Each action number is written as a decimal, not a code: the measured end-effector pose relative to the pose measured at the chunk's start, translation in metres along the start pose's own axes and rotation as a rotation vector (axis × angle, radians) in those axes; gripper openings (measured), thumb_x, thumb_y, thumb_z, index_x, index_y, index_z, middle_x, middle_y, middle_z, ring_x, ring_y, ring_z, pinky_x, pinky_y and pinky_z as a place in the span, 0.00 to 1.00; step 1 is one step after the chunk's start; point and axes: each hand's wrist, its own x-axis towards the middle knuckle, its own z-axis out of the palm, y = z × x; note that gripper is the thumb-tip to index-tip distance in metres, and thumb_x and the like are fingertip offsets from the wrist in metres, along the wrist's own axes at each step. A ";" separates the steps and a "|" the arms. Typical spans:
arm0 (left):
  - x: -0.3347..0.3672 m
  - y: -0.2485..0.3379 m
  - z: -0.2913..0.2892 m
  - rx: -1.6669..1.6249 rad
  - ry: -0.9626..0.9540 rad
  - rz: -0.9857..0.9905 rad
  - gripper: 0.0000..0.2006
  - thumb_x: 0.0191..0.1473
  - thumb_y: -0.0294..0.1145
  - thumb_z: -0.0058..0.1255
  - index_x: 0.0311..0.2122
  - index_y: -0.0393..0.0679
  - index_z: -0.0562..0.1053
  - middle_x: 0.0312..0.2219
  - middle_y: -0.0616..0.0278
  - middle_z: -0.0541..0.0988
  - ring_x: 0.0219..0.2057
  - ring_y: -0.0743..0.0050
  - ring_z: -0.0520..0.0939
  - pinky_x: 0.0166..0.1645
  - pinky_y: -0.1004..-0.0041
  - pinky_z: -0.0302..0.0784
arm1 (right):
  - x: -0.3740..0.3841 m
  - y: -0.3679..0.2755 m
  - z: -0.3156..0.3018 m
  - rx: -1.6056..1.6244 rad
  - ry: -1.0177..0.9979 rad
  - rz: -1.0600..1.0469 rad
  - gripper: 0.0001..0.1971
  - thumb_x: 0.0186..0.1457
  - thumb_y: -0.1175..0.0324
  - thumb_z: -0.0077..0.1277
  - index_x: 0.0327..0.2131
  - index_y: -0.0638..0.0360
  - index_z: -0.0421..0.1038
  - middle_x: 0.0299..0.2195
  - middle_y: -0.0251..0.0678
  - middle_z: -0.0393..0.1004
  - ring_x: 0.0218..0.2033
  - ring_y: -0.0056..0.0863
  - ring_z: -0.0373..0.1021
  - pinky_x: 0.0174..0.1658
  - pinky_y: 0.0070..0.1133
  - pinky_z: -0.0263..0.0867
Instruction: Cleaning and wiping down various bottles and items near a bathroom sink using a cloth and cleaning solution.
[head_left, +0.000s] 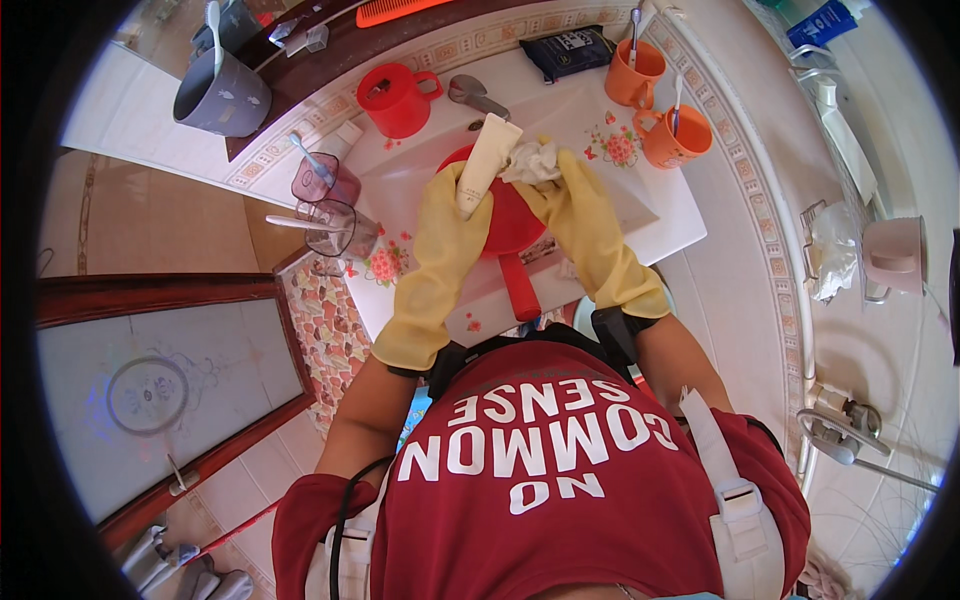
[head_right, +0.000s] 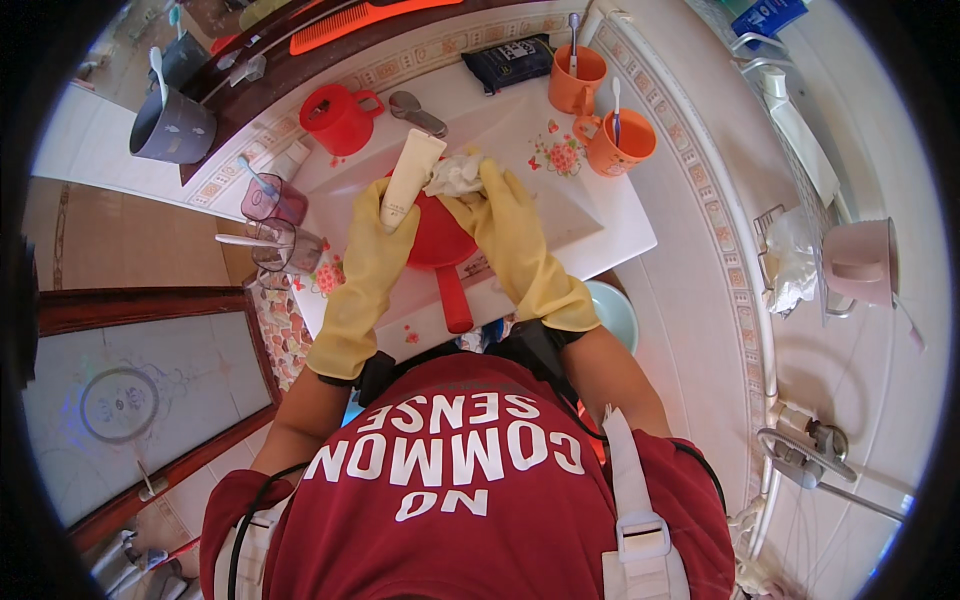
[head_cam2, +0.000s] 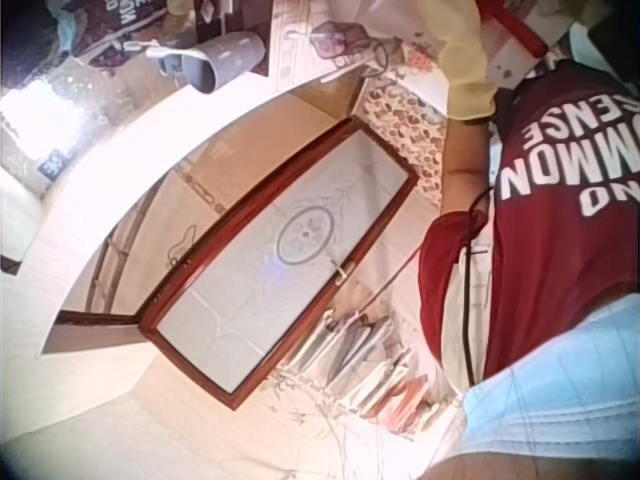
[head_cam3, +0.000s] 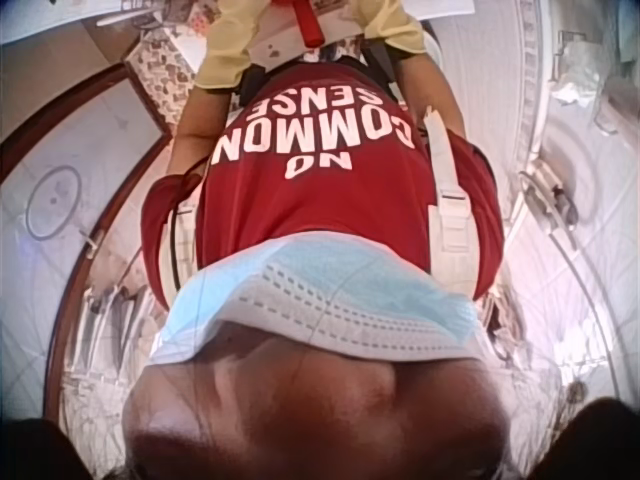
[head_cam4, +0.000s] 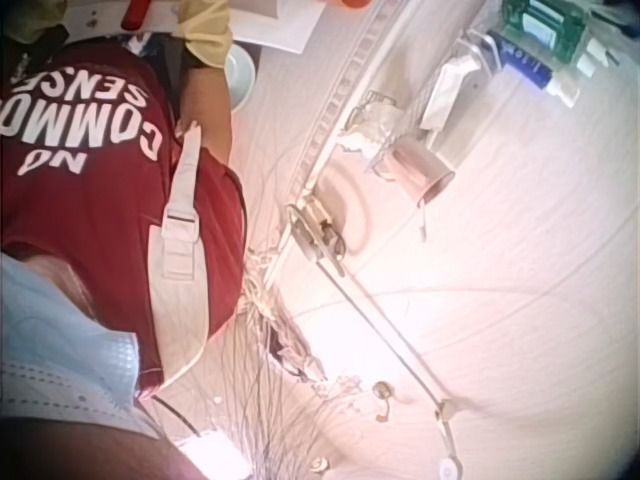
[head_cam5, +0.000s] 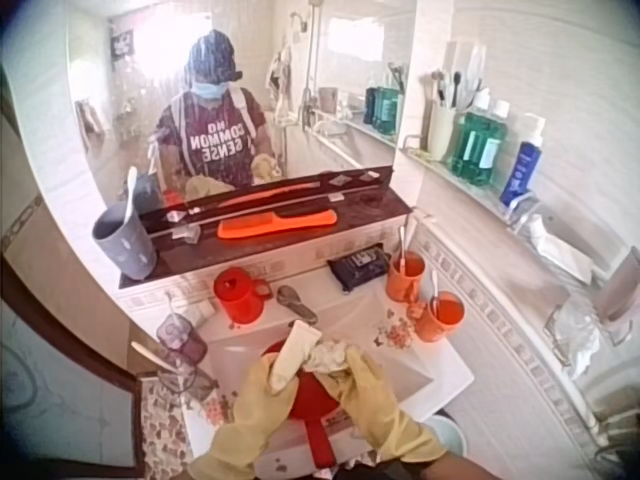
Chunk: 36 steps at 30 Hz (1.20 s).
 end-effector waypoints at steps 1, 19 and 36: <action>0.000 0.002 0.000 0.000 0.001 0.001 0.19 0.52 0.29 0.60 0.50 0.40 0.74 0.45 0.48 0.78 0.45 0.43 0.78 0.51 0.55 0.74 | 0.000 0.000 0.001 0.050 0.006 -0.006 0.23 0.72 0.57 0.44 0.61 0.64 0.62 0.54 0.43 0.72 0.57 0.36 0.71 0.64 0.34 0.67; -0.001 0.015 -0.001 -0.045 -0.012 0.030 0.17 0.54 0.30 0.61 0.49 0.40 0.75 0.42 0.48 0.79 0.43 0.43 0.79 0.48 0.56 0.74 | 0.003 0.002 -0.002 0.150 0.028 0.095 0.23 0.71 0.53 0.43 0.60 0.58 0.65 0.55 0.37 0.74 0.56 0.30 0.72 0.57 0.29 0.70; 0.004 0.036 -0.024 -0.615 -0.426 -0.410 0.20 0.62 0.42 0.53 0.52 0.37 0.75 0.30 0.64 0.81 0.28 0.83 0.77 0.34 0.78 0.71 | 0.003 -0.011 -0.001 0.110 -0.012 0.142 0.27 0.71 0.50 0.42 0.63 0.58 0.63 0.54 0.33 0.74 0.50 0.23 0.70 0.46 0.23 0.64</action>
